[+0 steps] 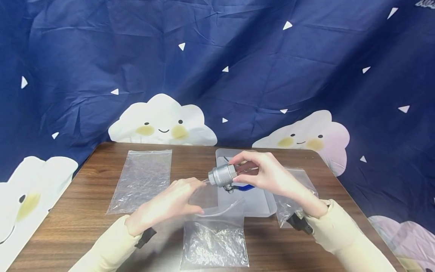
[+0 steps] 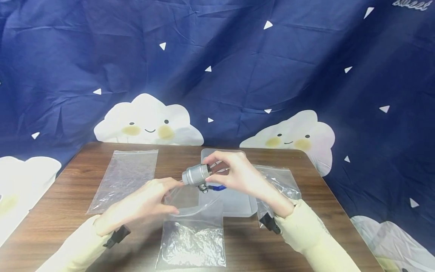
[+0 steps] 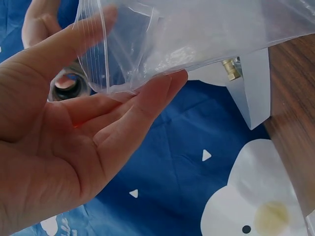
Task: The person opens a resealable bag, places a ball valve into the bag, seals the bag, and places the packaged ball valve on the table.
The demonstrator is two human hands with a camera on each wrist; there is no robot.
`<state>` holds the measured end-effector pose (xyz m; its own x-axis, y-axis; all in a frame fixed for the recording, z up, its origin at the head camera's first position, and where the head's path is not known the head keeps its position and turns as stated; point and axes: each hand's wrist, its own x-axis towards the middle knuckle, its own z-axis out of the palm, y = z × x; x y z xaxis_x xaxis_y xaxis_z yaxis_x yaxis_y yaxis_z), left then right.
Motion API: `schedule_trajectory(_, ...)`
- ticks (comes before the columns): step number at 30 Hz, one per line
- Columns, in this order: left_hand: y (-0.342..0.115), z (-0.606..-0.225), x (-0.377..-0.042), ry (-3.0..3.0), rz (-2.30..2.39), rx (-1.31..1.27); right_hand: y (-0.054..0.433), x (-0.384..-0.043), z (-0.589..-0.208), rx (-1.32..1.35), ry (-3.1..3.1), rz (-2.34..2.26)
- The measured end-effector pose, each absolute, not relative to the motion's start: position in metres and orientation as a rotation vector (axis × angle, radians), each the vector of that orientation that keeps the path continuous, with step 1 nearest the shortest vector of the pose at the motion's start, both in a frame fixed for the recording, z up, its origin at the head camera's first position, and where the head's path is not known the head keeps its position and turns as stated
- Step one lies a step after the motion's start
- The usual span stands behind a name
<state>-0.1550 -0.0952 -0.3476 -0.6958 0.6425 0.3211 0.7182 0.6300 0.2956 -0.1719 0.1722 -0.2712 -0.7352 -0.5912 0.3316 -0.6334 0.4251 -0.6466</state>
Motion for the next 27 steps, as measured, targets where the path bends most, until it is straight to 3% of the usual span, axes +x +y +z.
schedule_trajectory(27, -0.087, -0.330, -0.152, -2.651, -0.615, -1.102, 0.150, -0.152, -0.274, 1.363, -2.565, 0.700)
